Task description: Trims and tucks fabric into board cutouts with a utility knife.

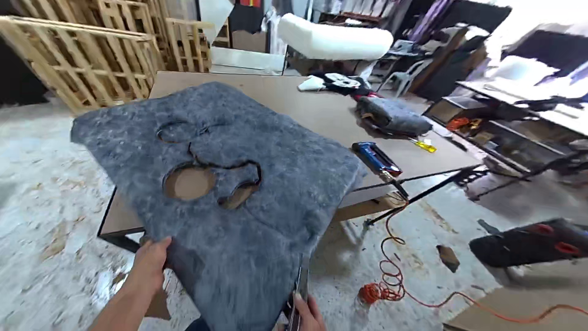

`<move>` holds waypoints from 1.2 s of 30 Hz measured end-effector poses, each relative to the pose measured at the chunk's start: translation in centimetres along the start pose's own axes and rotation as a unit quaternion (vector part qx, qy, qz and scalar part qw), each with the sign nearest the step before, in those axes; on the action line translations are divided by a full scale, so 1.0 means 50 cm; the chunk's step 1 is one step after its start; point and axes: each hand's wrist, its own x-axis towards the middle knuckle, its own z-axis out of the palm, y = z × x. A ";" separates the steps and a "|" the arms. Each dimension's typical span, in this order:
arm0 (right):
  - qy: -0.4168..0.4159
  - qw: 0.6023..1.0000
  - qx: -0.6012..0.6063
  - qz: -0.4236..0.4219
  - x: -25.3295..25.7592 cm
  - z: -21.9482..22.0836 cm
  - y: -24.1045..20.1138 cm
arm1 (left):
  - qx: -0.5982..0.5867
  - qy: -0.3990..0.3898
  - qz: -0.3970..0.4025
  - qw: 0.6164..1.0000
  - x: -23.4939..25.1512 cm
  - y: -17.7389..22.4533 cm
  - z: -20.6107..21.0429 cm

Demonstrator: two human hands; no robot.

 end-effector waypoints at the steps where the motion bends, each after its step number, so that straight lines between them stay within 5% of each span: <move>1: 0.000 1.000 -0.008 0.002 0.016 0.019 -0.018 | -0.017 0.002 -0.009 1.000 0.009 0.026 0.012; 4: -0.005 1.000 -0.004 0.007 0.056 0.072 -0.056 | -0.063 -0.005 -0.008 0.998 0.027 0.087 0.038; 7: -0.011 1.000 0.025 0.012 0.097 0.128 -0.083 | 0.081 -0.033 0.184 0.979 0.021 0.102 0.076; 10: -0.018 0.999 0.033 0.013 0.143 0.171 -0.085 | 0.319 -0.134 0.440 0.829 0.006 0.116 0.155; 12: -0.042 0.999 -0.010 0.004 0.172 0.174 -0.089 | 0.384 -0.214 0.513 0.738 0.012 0.125 0.249; 16: -0.078 0.983 -0.153 -0.059 0.194 0.065 -0.140 | 0.522 -0.296 0.479 0.640 0.060 0.116 0.410; 20: -0.013 0.981 -0.173 -0.090 0.243 -0.006 -0.241 | 0.590 -0.321 0.463 0.578 0.098 0.091 0.485; 25: -0.113 0.969 -0.181 -0.124 0.392 0.058 -0.350 | 0.570 -0.332 0.462 0.593 0.108 0.092 0.490; 28: -0.229 0.937 -0.235 -0.122 0.478 0.131 -0.392 | 0.481 -0.332 0.427 0.690 0.129 0.121 0.483; 30: -0.295 0.900 -0.296 -0.126 0.510 0.181 -0.407 | 0.442 -0.250 0.416 0.755 0.167 0.173 0.484; 32: -0.340 0.852 -0.373 -0.139 0.526 0.231 -0.414 | 0.458 -0.194 0.386 0.777 0.218 0.234 0.498; 36: -0.375 0.726 -0.525 -0.238 0.537 0.308 -0.390 | 0.523 -0.314 0.232 0.757 0.306 0.320 0.540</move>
